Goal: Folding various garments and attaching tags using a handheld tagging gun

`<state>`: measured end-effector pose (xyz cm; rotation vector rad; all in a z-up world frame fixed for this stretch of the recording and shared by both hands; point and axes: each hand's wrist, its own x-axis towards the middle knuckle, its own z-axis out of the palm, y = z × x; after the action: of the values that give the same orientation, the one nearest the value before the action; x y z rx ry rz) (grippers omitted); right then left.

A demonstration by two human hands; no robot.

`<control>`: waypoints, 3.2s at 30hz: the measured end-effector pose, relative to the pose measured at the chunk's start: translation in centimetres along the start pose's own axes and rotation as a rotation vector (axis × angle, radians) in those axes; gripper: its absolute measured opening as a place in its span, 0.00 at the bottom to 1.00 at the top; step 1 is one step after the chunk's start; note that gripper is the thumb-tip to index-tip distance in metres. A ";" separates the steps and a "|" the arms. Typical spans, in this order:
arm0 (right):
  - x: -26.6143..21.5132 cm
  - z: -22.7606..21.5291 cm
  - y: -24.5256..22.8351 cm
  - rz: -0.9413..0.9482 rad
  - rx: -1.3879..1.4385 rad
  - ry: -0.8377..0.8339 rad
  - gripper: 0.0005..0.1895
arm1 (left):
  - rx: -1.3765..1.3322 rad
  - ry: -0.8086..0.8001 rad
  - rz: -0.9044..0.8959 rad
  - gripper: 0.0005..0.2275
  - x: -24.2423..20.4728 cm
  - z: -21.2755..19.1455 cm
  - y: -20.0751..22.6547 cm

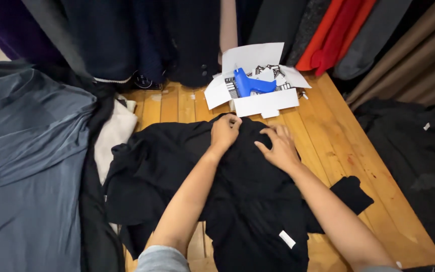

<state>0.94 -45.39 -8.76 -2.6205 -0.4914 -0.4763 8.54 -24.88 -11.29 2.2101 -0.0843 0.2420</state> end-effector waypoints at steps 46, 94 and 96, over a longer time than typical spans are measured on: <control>24.1 3.7 6.7 -0.063 -0.335 -0.282 0.36 | 0.283 -0.134 0.236 0.12 0.0 -3.4 -1.6; -3.7 -3.9 0.8 -0.144 0.432 0.434 0.11 | 0.519 -0.373 0.228 0.04 20.2 9.1 6.9; -3.7 -4.1 0.6 -0.150 0.430 0.429 0.11 | 0.511 -0.395 0.225 0.04 19.2 7.8 8.1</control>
<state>-3.11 -48.76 -7.03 -2.0078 -0.5720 -0.8520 27.25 -35.52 -5.64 2.7334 -0.5429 -0.0664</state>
